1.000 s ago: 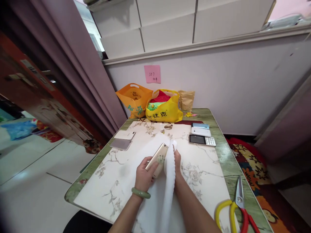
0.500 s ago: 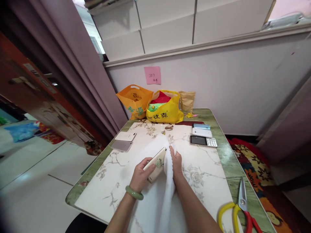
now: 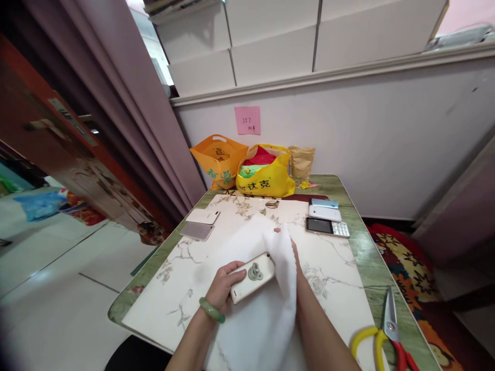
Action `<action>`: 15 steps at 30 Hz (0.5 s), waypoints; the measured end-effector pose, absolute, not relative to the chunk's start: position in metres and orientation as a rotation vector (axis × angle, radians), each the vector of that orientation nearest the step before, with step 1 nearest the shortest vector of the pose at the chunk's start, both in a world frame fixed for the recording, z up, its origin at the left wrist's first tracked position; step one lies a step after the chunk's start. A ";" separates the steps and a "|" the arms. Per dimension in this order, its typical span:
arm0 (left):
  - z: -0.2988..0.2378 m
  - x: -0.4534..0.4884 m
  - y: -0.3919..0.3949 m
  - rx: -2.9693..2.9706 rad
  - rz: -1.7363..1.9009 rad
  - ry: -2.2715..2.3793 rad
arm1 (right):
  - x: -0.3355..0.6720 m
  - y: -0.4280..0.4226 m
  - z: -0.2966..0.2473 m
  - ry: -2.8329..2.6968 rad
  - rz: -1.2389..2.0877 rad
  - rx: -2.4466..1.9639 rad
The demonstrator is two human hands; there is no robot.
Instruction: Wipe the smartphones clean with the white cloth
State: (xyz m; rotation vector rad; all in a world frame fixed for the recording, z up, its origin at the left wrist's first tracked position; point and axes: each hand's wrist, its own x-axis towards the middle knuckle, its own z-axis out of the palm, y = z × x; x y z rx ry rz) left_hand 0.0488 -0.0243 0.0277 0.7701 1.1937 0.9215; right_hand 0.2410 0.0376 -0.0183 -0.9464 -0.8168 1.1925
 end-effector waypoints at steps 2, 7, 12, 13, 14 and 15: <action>0.024 0.050 -0.023 0.752 0.940 1.203 | 0.235 0.035 -0.014 -0.957 1.201 -0.973; 0.023 0.048 -0.022 0.676 1.070 1.158 | 0.220 0.028 -0.005 -1.504 0.757 -1.153; 0.022 0.050 -0.022 0.651 1.145 1.079 | 0.214 0.019 0.004 -1.497 0.091 -1.479; 0.022 0.051 -0.022 0.651 1.157 1.066 | 0.214 0.017 0.006 -1.482 0.060 -1.578; 0.022 0.051 -0.022 0.655 1.164 1.057 | 0.214 0.015 0.008 -1.488 0.062 -1.686; 0.021 0.052 -0.021 0.661 1.168 1.053 | 0.215 0.014 0.009 -1.516 0.091 -1.792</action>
